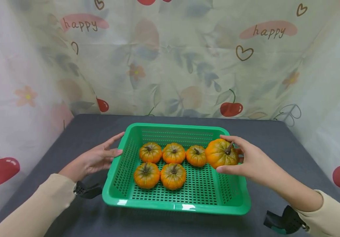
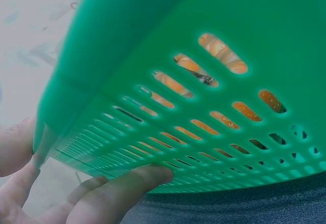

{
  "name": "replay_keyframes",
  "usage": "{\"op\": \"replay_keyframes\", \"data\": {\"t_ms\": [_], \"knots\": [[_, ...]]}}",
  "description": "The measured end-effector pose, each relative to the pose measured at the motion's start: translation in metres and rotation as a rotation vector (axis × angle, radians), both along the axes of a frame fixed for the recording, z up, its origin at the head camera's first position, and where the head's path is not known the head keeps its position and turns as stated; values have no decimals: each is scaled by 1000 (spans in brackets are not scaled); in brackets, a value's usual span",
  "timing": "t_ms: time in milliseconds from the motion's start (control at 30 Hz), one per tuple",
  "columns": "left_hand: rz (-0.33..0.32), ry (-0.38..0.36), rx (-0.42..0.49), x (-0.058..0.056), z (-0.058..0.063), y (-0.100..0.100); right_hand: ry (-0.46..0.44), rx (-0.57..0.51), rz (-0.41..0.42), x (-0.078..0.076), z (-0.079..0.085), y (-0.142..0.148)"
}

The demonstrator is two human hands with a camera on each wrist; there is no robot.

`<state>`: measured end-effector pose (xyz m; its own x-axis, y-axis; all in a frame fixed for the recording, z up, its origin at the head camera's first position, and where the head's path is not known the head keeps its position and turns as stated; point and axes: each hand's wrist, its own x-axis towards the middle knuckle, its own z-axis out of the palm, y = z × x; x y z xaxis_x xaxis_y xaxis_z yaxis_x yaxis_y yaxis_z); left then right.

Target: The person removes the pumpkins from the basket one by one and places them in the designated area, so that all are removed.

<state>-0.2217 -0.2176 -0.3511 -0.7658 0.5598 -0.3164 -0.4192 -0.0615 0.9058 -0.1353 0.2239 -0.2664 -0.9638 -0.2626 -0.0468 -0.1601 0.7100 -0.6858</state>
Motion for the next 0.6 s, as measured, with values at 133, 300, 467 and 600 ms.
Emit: {"op": "replay_keyframes", "data": {"t_ms": [133,300,467,600], "knots": [[0,-4,4,0,1,0,12,-106,-8,0,6,11],[8,-2,-2,1,1,1,64,-124,-56,-1,11,27],[15,3,-8,1,0,2,97,-89,-147,-4,10,40],[19,6,-20,1,0,2,116,-64,-199,-7,4,48]]}}
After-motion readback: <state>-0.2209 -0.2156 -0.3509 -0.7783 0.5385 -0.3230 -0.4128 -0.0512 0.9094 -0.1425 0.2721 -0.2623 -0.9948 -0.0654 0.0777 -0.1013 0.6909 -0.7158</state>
